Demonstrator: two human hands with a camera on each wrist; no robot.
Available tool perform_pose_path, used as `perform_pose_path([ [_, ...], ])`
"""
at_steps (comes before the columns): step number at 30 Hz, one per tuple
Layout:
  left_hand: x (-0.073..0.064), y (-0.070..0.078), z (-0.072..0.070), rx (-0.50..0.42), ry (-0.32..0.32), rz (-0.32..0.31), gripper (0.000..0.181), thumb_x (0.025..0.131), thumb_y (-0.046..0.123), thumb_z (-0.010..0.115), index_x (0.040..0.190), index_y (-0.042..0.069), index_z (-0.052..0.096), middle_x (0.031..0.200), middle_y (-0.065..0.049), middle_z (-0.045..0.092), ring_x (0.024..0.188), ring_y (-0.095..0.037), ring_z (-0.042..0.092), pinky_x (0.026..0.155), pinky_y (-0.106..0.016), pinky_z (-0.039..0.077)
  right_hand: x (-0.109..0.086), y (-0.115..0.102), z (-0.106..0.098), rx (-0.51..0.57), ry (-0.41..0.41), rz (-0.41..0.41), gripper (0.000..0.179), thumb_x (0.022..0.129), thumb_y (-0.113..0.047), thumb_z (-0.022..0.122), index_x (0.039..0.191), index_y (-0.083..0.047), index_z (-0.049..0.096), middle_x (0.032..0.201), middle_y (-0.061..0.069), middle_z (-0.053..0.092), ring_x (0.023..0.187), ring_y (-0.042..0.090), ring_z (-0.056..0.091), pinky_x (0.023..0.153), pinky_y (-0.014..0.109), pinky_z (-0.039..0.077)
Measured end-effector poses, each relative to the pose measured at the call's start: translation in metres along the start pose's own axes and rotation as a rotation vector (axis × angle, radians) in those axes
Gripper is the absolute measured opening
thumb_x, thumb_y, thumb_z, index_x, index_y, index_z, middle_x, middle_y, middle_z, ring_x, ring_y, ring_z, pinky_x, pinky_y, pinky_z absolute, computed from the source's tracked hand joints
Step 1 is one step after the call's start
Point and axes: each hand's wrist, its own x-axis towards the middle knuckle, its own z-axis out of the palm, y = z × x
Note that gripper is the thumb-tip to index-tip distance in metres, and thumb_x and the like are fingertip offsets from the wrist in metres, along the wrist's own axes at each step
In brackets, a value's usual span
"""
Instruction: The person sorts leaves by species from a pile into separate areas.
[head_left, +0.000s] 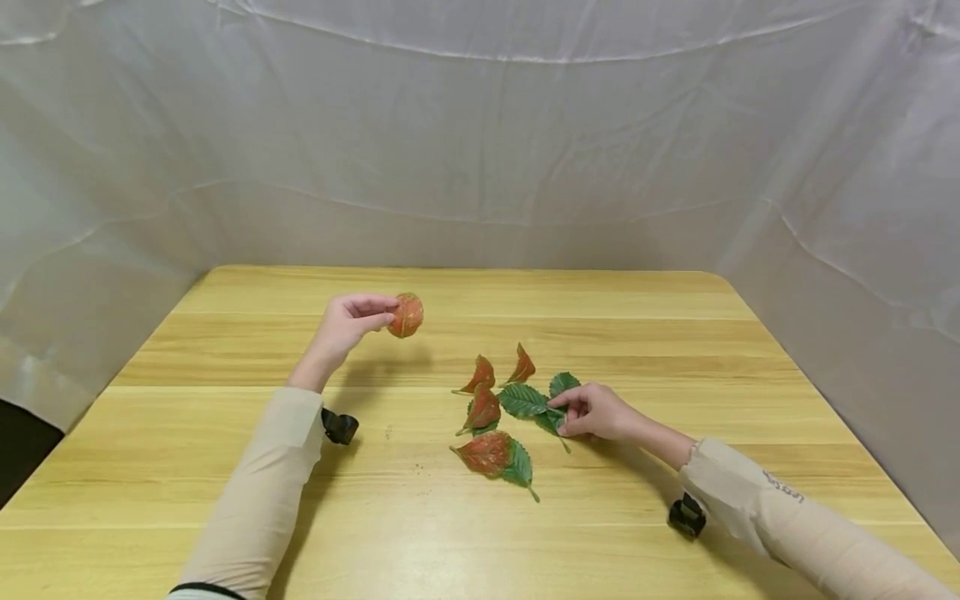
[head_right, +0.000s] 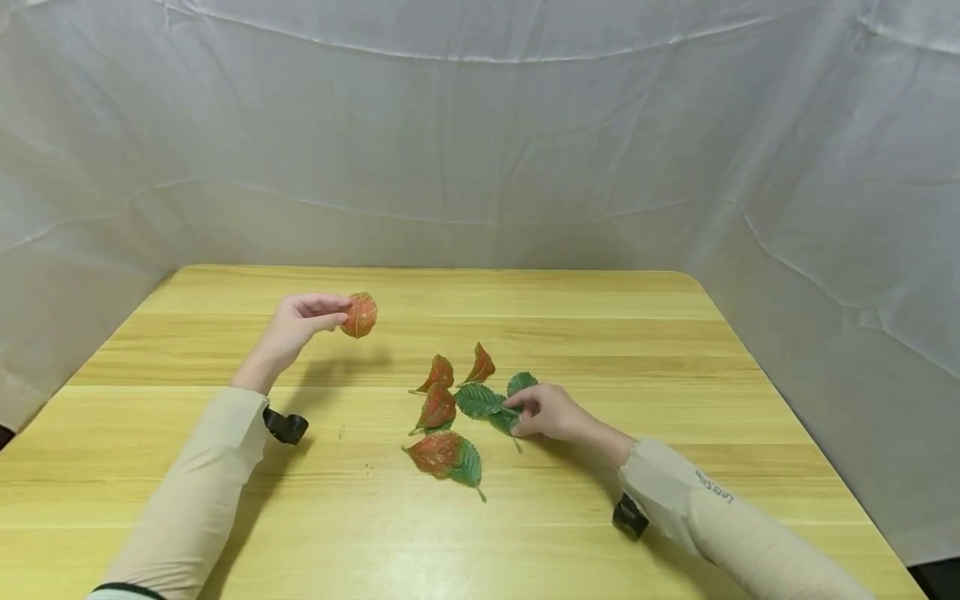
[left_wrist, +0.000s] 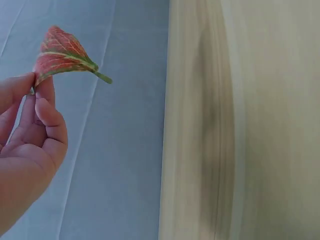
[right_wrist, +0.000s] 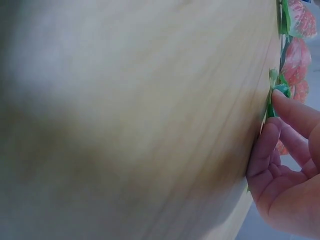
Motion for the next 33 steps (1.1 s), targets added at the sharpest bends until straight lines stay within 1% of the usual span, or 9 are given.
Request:
perform_pose_path([
  [3, 0.001, -0.002, -0.011, 0.043, 0.029, -0.040, 0.027, 0.083, 0.002, 0.062, 0.106, -0.012, 0.058, 0.085, 0.011, 0.065, 0.078, -0.007, 0.058, 0.067, -0.027, 0.047, 0.000, 0.000, 0.000, 0.004, 0.002, 0.002, 0.039, 0.076, -0.001, 0.068, 0.111, 0.011, 0.057, 0.062, 0.002, 0.055, 0.046, 0.012, 0.045, 0.040, 0.024, 0.040],
  [8, 0.003, -0.005, -0.027, 0.119, 0.080, -0.102, 0.031, 0.084, 0.005, 0.060, 0.111, -0.011, 0.057, 0.091, 0.005, 0.064, 0.079, -0.006, 0.056, 0.069, -0.028, 0.046, -0.001, 0.000, 0.000, 0.011, 0.009, 0.009, 0.039, 0.076, -0.002, 0.069, 0.111, 0.011, 0.057, 0.063, 0.002, 0.055, 0.046, 0.013, 0.044, 0.040, 0.023, 0.040],
  [12, 0.004, -0.009, -0.037, 0.150, 0.140, -0.152, 0.031, 0.086, 0.007, 0.058, 0.113, -0.008, 0.057, 0.087, 0.011, 0.062, 0.079, -0.004, 0.054, 0.064, -0.022, 0.044, -0.002, 0.000, 0.000, 0.011, 0.012, 0.012, 0.039, 0.075, -0.002, 0.069, 0.111, 0.011, 0.057, 0.063, 0.002, 0.055, 0.046, 0.013, 0.044, 0.040, 0.023, 0.040],
  [15, 0.006, -0.013, -0.044, 0.180, 0.167, -0.204, 0.031, 0.088, 0.008, 0.056, 0.115, -0.006, 0.057, 0.091, 0.007, 0.062, 0.079, -0.004, 0.053, 0.067, -0.024, 0.044, -0.002, -0.001, 0.001, 0.010, 0.013, 0.013, 0.039, 0.075, -0.002, 0.069, 0.111, 0.011, 0.057, 0.063, 0.002, 0.055, 0.046, 0.013, 0.044, 0.040, 0.023, 0.040],
  [18, 0.008, -0.016, -0.050, 0.207, 0.156, -0.246, 0.033, 0.089, 0.009, 0.055, 0.118, -0.005, 0.055, 0.106, -0.007, 0.061, 0.081, -0.005, 0.052, 0.074, -0.030, 0.044, -0.002, -0.001, 0.001, 0.006, 0.014, 0.018, 0.039, 0.076, -0.002, 0.069, 0.111, 0.011, 0.057, 0.063, 0.002, 0.055, 0.047, 0.013, 0.045, 0.040, 0.024, 0.040],
  [20, 0.009, -0.017, -0.054, 0.214, 0.141, -0.270, 0.034, 0.089, 0.008, 0.054, 0.120, -0.005, 0.053, 0.117, -0.017, 0.055, 0.082, -0.005, 0.051, 0.077, -0.034, 0.043, -0.002, -0.001, 0.001, 0.002, 0.015, 0.021, 0.039, 0.076, -0.002, 0.069, 0.111, 0.010, 0.057, 0.064, 0.002, 0.055, 0.047, 0.013, 0.045, 0.040, 0.024, 0.041],
  [22, 0.010, -0.019, -0.057, 0.219, 0.129, -0.288, 0.035, 0.089, 0.006, 0.054, 0.122, -0.006, 0.050, 0.122, -0.022, 0.050, 0.082, -0.006, 0.051, 0.078, -0.035, 0.043, -0.002, -0.002, 0.001, -0.002, 0.016, 0.021, 0.039, 0.076, -0.003, 0.069, 0.111, 0.010, 0.057, 0.064, 0.002, 0.055, 0.047, 0.013, 0.045, 0.040, 0.025, 0.041],
  [25, 0.011, -0.023, -0.061, 0.222, 0.129, -0.313, 0.036, 0.088, 0.002, 0.053, 0.123, -0.006, 0.049, 0.125, -0.023, 0.046, 0.081, -0.006, 0.050, 0.077, -0.033, 0.043, -0.002, -0.002, 0.001, -0.004, 0.016, 0.019, 0.039, 0.076, -0.003, 0.069, 0.111, 0.010, 0.057, 0.064, 0.002, 0.054, 0.048, 0.012, 0.045, 0.040, 0.025, 0.041],
  [33, 0.018, -0.030, -0.068, 0.253, 0.154, -0.353, 0.034, 0.087, -0.004, 0.050, 0.121, -0.010, 0.049, 0.124, -0.025, 0.047, 0.075, -0.004, 0.050, 0.063, -0.021, 0.045, -0.003, -0.002, 0.001, -0.002, 0.014, 0.016, 0.040, 0.076, -0.004, 0.069, 0.111, 0.009, 0.057, 0.064, 0.002, 0.054, 0.047, 0.012, 0.044, 0.039, 0.025, 0.041],
])
